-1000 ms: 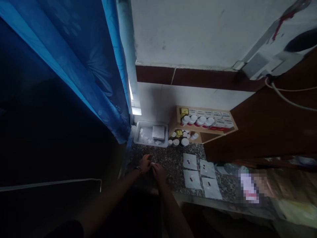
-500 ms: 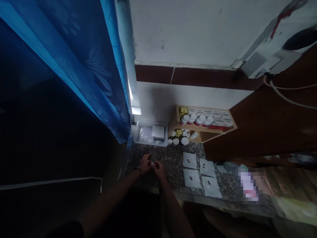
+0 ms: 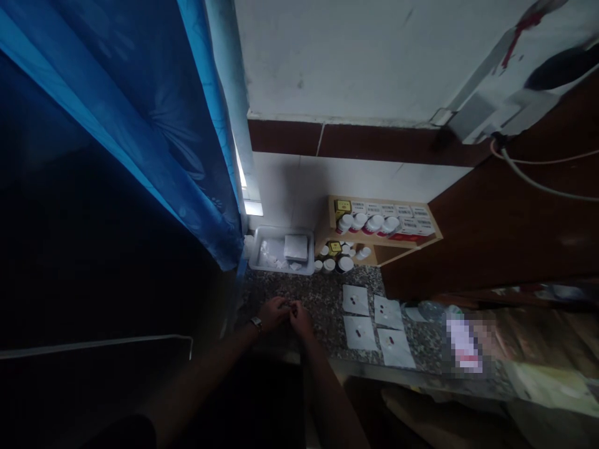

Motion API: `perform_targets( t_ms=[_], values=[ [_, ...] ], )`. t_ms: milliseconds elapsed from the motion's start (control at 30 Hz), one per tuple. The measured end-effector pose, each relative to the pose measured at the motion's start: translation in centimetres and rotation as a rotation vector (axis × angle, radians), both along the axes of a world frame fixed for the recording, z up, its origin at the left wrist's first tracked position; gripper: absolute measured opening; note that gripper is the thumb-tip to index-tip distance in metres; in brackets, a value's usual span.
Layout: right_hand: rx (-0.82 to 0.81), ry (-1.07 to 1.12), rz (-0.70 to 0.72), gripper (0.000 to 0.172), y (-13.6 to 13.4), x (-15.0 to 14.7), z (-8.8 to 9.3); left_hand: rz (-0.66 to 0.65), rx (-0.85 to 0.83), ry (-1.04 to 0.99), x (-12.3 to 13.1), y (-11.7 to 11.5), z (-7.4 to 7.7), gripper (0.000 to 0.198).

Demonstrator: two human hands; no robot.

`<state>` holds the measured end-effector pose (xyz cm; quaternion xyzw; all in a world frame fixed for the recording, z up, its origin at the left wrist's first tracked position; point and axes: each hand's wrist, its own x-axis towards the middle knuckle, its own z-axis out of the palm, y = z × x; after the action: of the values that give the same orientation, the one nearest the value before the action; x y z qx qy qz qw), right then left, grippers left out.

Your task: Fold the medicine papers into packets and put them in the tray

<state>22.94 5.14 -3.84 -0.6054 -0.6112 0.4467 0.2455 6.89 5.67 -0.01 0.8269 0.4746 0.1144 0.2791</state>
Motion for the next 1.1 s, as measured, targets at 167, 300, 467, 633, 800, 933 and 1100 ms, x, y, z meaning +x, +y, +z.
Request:
perform_targets(
  t_ms=[167, 300, 467, 633, 800, 933, 1100],
  values=[
    [-0.017, 0.008, 0.016, 0.013, 0.1, 0.1, 0.0, 0.015, -0.062, 0.018, -0.2, 0.1, -0.2, 0.016],
    [0.018, 0.024, 0.065, 0.014, 0.0, 0.3, 0.5, 0.027, -0.094, -0.031, -0.1, 0.2, -0.4, 0.016],
    [0.092, -0.098, 0.204, 0.017, -0.2, 0.7, 1.0, 0.108, -0.108, -0.059, 0.1, 0.3, -0.6, 0.014],
    [0.104, -0.235, 0.290, 0.015, 0.0, 0.9, 1.1, 0.122, -0.136, 0.009, 0.2, 0.5, -0.4, 0.013],
    [0.077, -0.337, 0.367, 0.011, 0.6, 0.8, 1.7, 0.074, -0.173, 0.116, 0.2, 0.8, 0.1, 0.015],
    [0.032, -0.386, 0.415, 0.011, 0.9, 0.7, 2.2, 0.065, -0.172, 0.137, 0.2, 1.0, 0.6, 0.016],
    [0.004, -0.490, 0.444, 0.013, 0.9, 0.6, 2.0, 0.051, -0.188, 0.140, 0.6, 1.2, 0.8, 0.017]
  ],
)
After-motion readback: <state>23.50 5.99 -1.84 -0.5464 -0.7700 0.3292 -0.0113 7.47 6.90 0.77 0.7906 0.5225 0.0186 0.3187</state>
